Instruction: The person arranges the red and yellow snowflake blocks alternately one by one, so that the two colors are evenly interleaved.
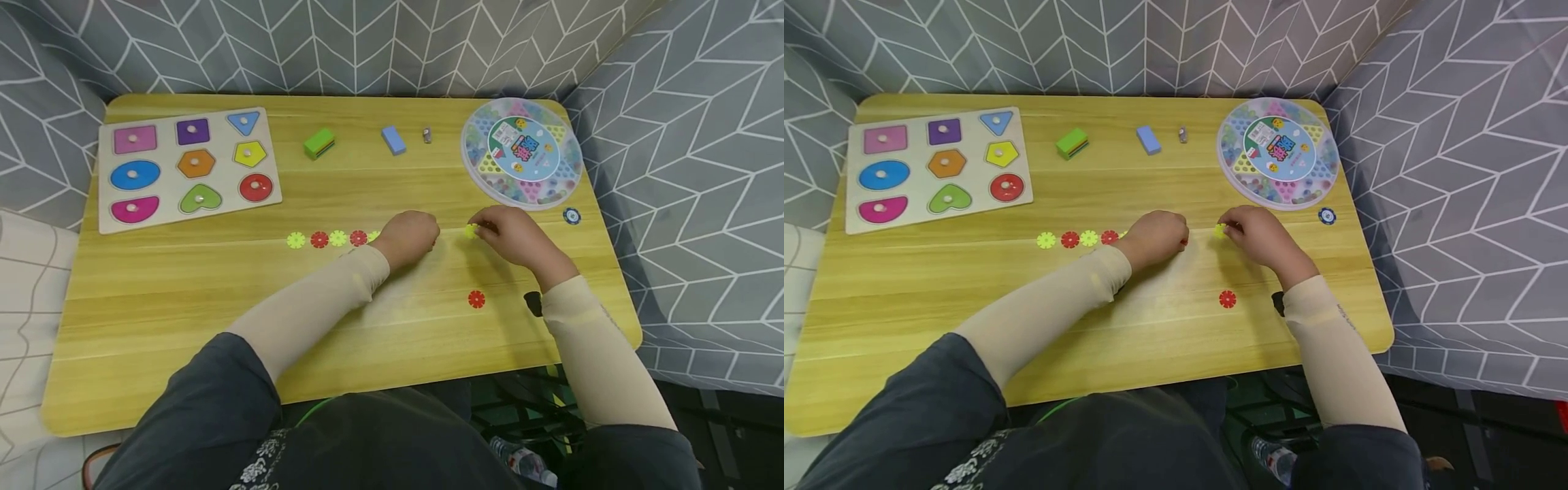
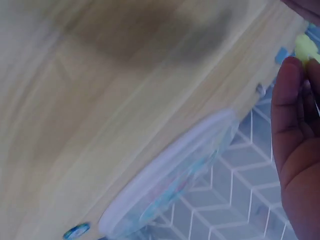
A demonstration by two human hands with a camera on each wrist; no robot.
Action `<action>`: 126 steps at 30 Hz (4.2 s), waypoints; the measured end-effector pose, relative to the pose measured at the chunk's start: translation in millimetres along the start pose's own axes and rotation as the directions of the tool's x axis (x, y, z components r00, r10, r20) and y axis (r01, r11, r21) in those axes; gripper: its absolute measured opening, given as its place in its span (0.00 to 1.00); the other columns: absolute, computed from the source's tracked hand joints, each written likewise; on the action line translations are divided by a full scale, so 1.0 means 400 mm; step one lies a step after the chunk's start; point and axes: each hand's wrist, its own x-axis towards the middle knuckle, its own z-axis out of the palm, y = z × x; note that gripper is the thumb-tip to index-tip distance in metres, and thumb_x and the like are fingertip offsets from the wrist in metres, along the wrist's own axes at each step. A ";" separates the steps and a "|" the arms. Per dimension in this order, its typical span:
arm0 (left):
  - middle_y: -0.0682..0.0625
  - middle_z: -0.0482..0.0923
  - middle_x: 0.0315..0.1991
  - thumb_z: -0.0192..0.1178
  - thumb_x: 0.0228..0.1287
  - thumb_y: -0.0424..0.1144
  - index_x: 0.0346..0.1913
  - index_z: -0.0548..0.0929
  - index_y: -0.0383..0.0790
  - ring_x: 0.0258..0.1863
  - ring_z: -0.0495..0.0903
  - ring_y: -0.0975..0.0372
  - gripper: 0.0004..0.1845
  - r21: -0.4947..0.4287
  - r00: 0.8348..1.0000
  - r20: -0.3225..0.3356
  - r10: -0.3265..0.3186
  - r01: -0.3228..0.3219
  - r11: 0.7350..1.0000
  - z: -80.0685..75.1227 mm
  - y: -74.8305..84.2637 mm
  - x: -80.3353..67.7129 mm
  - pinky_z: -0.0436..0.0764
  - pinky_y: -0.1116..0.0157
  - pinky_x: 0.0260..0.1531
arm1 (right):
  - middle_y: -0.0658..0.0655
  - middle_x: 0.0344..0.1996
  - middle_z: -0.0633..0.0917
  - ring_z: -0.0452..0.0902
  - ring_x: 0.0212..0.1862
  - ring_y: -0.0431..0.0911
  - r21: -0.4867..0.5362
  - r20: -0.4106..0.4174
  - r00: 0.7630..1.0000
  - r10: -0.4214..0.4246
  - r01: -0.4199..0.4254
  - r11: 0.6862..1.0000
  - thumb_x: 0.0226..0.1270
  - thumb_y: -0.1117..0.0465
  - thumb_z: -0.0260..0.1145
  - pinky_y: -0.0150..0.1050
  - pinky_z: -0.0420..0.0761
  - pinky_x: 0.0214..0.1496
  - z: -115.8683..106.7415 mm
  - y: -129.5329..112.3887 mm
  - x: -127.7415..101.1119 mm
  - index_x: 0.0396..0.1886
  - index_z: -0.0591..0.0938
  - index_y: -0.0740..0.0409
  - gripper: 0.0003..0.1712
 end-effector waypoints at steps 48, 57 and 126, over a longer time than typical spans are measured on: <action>0.48 0.84 0.42 0.62 0.72 0.35 0.42 0.88 0.41 0.41 0.85 0.55 0.05 -0.053 1.000 -0.011 0.010 -0.010 0.999 -0.005 0.001 -0.008 0.84 0.57 0.46 | 0.62 0.45 0.84 0.79 0.47 0.56 0.055 0.006 0.990 0.140 -0.140 0.989 0.79 0.58 0.63 0.57 0.77 0.54 0.030 -0.008 -0.062 0.51 0.83 0.64 0.13; 0.48 0.82 0.44 0.64 0.73 0.39 0.48 0.87 0.40 0.43 0.83 0.55 0.08 -0.055 1.000 0.001 -0.004 0.004 0.998 -0.015 0.010 -0.004 0.83 0.58 0.47 | 0.60 0.44 0.84 0.79 0.47 0.55 0.135 -0.011 0.984 0.178 -0.175 0.975 0.77 0.59 0.66 0.56 0.79 0.54 0.066 0.012 -0.170 0.53 0.83 0.65 0.14; 0.48 0.85 0.40 0.53 0.77 0.31 0.42 0.87 0.40 0.38 0.85 0.54 0.11 0.015 0.998 -0.055 -0.004 0.005 1.000 0.006 0.047 0.062 0.86 0.57 0.41 | 0.57 0.39 0.86 0.79 0.44 0.54 -0.215 0.193 0.981 0.036 0.007 0.977 0.68 0.64 0.71 0.52 0.78 0.54 0.037 -0.007 0.114 0.43 0.86 0.61 0.06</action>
